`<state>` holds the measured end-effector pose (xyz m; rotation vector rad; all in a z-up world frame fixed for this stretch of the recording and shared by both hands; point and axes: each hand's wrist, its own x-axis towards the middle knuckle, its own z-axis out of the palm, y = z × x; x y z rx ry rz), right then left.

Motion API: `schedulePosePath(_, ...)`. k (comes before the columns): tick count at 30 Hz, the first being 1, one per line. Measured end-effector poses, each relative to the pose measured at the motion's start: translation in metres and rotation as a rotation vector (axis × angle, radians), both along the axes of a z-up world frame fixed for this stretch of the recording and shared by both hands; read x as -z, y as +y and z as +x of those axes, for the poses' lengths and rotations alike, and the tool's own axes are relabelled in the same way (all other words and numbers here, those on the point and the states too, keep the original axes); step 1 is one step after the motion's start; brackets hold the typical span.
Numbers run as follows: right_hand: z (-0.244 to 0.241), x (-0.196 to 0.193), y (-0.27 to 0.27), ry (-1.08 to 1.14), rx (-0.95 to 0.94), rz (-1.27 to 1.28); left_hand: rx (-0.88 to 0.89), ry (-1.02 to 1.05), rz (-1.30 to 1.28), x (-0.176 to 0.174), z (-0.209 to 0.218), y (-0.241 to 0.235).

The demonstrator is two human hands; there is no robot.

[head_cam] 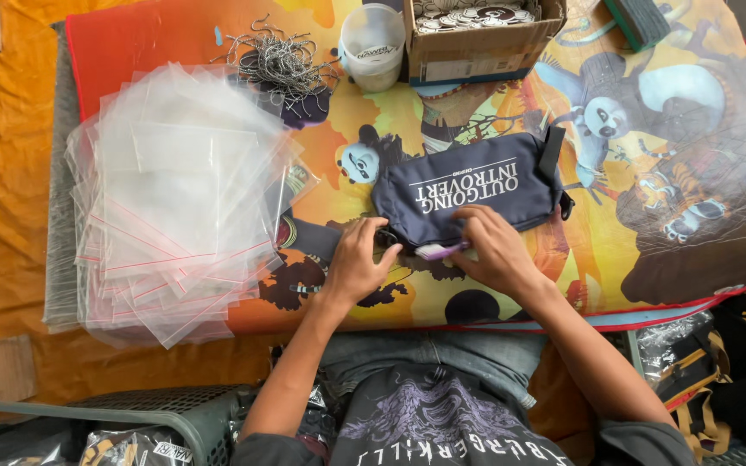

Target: The person attaches a metal chain to a small bear-shaped keychain and places it on a dark blue pouch. They then use a purple marker to write on a clear plastic bag before placing the pouch inside and sealing it.

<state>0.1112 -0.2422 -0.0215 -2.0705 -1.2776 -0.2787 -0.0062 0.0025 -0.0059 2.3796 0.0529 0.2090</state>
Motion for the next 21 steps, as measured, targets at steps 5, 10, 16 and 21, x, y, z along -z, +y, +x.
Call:
schedulePosePath(5,0.004,-0.023,0.015,0.032,-0.045,-0.097,0.016,0.006,-0.048,-0.017,-0.002,0.001)
schedulePosePath(10,-0.001,0.016,0.024,-0.144,-0.104,-0.022,-0.002,-0.022,-0.037,-0.004,0.002,0.001)
schedulePosePath(16,-0.037,-0.022,0.048,-0.398,-0.163,0.018,0.083,-0.009,0.117,-0.012,0.009,-0.002)
schedulePosePath(21,-0.036,-0.025,0.047,-0.458,-0.146,0.020,0.074,-0.090,0.322,-0.003,0.015,-0.005)
